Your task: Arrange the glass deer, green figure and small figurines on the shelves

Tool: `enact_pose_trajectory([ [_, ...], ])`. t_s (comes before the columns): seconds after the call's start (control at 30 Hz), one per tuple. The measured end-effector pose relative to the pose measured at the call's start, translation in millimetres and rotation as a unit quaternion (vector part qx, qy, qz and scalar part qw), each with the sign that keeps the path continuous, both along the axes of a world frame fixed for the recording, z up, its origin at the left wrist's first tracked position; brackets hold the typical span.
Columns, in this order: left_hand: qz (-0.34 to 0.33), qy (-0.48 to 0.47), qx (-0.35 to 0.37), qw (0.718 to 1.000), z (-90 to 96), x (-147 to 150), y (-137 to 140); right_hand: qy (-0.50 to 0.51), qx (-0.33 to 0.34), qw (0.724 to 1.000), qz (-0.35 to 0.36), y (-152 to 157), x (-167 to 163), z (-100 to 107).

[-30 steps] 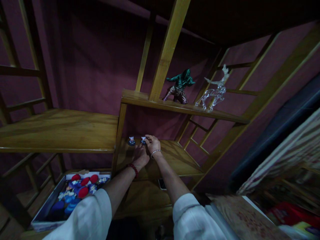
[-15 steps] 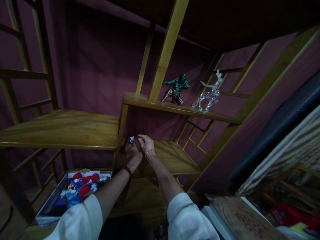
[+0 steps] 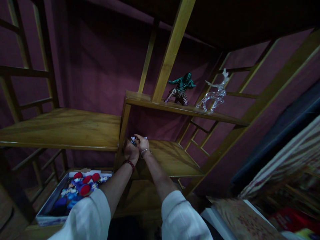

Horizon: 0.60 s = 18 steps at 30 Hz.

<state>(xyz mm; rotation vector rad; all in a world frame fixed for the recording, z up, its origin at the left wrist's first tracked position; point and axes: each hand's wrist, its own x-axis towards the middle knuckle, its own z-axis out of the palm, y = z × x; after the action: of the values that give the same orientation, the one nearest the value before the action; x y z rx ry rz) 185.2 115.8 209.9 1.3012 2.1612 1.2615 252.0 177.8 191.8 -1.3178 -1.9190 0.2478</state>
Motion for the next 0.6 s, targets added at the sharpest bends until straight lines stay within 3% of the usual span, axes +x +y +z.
enact_pose_trajectory([
  [0.2, -0.02, 0.013, -0.061, 0.998, 3.8, 5.2, -4.0, 0.023, -0.015, 1.0, 0.013, 4.3, 4.0, -4.8],
  [0.33, -0.043, 0.078, -0.031, 0.996, 2.7, 5.1, -6.9, 0.039, -0.028, 0.999, 0.019, 5.5, 4.1, -5.3],
  [0.6, -0.126, 0.183, -0.052, 0.974, -18.4, -1.5, -10.3, 0.002, 0.004, 1.0, 0.014, 8.7, -2.9, -6.2],
])
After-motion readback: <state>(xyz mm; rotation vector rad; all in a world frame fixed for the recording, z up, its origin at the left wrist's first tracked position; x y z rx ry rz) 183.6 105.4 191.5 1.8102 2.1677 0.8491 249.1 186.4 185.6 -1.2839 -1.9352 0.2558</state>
